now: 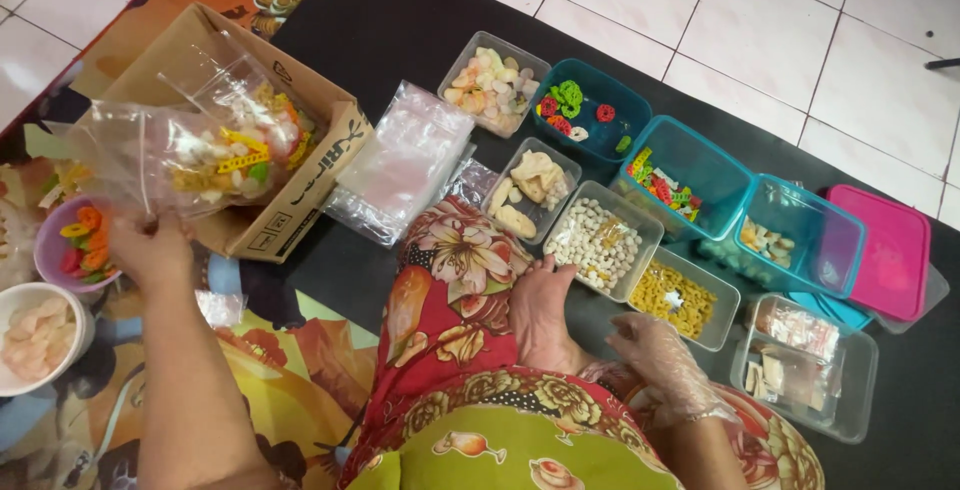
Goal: Packaging various types of small candies from containers into plastic bags.
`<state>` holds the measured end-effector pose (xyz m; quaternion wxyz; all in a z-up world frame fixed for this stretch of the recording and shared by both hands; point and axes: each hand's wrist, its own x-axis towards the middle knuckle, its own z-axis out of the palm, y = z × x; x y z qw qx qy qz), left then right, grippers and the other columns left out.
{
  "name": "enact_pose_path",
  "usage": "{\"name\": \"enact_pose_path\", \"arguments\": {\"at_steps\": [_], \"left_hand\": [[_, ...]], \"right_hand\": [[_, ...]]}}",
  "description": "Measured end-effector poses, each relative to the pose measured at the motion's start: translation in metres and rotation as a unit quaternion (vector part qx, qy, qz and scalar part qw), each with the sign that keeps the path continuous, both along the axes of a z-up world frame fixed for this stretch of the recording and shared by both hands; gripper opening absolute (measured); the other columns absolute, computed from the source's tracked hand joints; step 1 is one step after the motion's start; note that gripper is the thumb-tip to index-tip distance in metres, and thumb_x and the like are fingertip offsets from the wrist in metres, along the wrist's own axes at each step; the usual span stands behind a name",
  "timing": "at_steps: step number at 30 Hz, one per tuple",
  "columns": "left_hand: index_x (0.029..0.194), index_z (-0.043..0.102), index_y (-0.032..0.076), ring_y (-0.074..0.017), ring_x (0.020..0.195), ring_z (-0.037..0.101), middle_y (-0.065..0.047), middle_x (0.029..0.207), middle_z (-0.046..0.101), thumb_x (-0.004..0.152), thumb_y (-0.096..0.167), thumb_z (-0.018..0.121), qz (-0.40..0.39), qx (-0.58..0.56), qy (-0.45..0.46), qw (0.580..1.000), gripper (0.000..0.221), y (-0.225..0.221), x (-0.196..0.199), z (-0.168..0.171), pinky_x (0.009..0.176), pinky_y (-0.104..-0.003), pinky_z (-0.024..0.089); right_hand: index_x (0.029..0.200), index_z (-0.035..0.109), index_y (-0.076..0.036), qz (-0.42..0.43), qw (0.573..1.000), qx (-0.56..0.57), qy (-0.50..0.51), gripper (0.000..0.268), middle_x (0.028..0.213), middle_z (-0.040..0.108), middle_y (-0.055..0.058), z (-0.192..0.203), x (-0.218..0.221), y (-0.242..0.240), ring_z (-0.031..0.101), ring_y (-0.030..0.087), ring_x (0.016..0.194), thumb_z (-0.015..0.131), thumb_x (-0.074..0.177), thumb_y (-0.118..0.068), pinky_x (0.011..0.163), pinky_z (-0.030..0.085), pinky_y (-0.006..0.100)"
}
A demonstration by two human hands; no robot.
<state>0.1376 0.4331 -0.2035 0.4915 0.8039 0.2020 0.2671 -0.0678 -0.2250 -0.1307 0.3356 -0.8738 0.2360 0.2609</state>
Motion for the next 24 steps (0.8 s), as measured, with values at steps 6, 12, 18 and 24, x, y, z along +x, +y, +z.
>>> {"name": "enact_pose_path", "arguments": {"at_steps": [6, 12, 18, 24], "left_hand": [[0.132, 0.029, -0.008, -0.0307, 0.097, 0.069, -0.023, 0.112, 0.066, 0.097, 0.013, 0.089, 0.122, 0.162, 0.021, 0.979, 0.072, 0.011, 0.008, -0.035, 0.087, -0.036, 0.054], [0.152, -0.004, -0.012, -0.0519, 0.151, 0.033, -0.042, 0.158, 0.016, 0.118, 0.038, 0.097, 0.249, 0.185, 0.194, 0.930, 0.118, -0.039, -0.009, -0.018, 0.127, -0.055, 0.030], [0.169, -0.024, 0.013, -0.0489, 0.171, -0.007, -0.014, 0.173, -0.028, 0.114, 0.005, 0.093, 0.024, 0.328, 0.065, 0.942, 0.130, -0.142, -0.074, -0.007, 0.140, -0.075, 0.003], [0.127, 0.058, -0.013, -0.0466, 0.126, 0.051, -0.033, 0.139, 0.053, 0.099, 0.010, 0.058, -0.336, 0.254, 0.020, 0.907, 0.036, -0.269, -0.123, -0.003, 0.109, -0.049, 0.040]], "right_hand": [[0.120, 0.073, -0.005, 0.016, 1.000, -0.010, -0.011, 0.041, 0.115, 0.078, 0.008, 0.014, -0.007, 0.006, 0.075, 0.022, 0.098, 0.070, 0.083, -0.023, 0.090, 0.058, 0.033], [0.119, 0.073, -0.006, 0.024, 0.999, -0.035, -0.030, 0.043, 0.117, 0.077, 0.008, 0.005, -0.023, -0.001, 0.075, 0.026, 0.099, 0.069, 0.081, -0.028, 0.090, 0.058, 0.035], [0.090, 0.073, -0.003, 0.070, 0.995, -0.070, 0.017, 0.038, 0.089, 0.075, 0.014, 0.022, -0.030, -0.001, 0.068, 0.035, 0.078, 0.063, 0.090, -0.040, 0.079, 0.055, 0.042], [0.083, 0.076, -0.006, 0.057, 0.988, -0.096, 0.103, 0.056, 0.080, 0.076, 0.008, 0.068, -0.042, 0.004, 0.070, 0.030, 0.081, 0.046, 0.099, -0.050, 0.088, 0.054, 0.040]]}}
